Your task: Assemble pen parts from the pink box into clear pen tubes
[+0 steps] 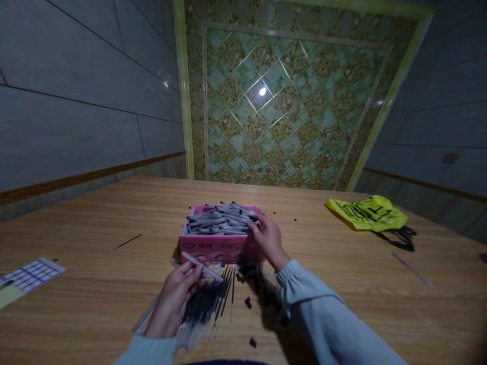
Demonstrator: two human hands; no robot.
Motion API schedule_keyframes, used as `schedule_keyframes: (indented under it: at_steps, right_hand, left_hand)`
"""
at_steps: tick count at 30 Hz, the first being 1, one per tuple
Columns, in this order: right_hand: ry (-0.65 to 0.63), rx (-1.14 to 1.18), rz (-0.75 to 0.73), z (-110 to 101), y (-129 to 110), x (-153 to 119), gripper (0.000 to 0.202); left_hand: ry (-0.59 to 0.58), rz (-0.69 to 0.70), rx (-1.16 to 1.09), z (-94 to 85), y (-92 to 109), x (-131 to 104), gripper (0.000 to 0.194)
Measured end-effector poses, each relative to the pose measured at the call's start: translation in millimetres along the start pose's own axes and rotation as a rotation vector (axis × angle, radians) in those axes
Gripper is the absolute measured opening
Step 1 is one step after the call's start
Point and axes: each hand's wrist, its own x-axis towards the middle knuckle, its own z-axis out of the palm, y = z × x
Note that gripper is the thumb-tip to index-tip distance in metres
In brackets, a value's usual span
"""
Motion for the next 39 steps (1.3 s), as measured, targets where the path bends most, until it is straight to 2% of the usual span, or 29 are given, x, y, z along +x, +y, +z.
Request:
schedule_keyframes:
  at_steps: [3,7,11,16,18,22,25,30,32,34,36,39]
  right_hand:
    - [-0.101,-0.021,-0.028,-4,0,-29,0.017]
    - [-0.390,0.001,-0.025,0,3,-78,0.015]
    - [-0.594,0.010,-0.210,4,-4,-114,0.019]
    - [-0.694,-0.070,-0.497,1,-15,-122,0.011]
    - [-0.700,-0.109,-0.559,-1,-17,-119,0.010]
    - [-0.715,-0.147,-0.624,0,-17,-115,0.012]
    - [-0.710,-0.181,-0.679,2,-16,-115,0.010]
    - [-0.678,-0.220,-0.772,8,-11,-119,0.010]
    - [-0.632,-0.190,-0.788,12,-8,-122,0.006]
    - [-0.543,-0.059,-0.780,13,-5,-124,0.006]
    - [-0.369,0.153,-0.680,10,-5,-126,0.009]
    - [-0.057,0.426,-0.324,-5,-14,-126,0.017]
  left_hand:
    - [-0.014,0.014,-0.004,4.8,1,-3,0.028]
    - [-0.014,0.060,-0.005,10.3,-1,-6,0.029]
    - [0.023,0.110,0.003,14.9,-7,-5,0.027]
    - [0.037,0.081,-0.147,30.0,-5,-8,0.015]
    - [0.049,0.056,-0.267,36.6,-2,-13,0.011]
    - [0.175,-0.077,-0.508,38.8,-6,-24,0.019]
    - [0.233,-0.142,-0.550,30.6,-19,-26,0.019]
    - [0.259,-0.059,-0.518,18.9,-31,-22,0.019]
    - [0.257,-0.031,-0.516,17.4,-31,-22,0.019]
    - [0.260,-0.036,-0.527,17.1,-31,-22,0.019]
    - [0.282,-0.071,-0.542,18.1,-31,-23,0.020]
    - [0.293,-0.129,-0.566,22.2,-32,-26,0.020]
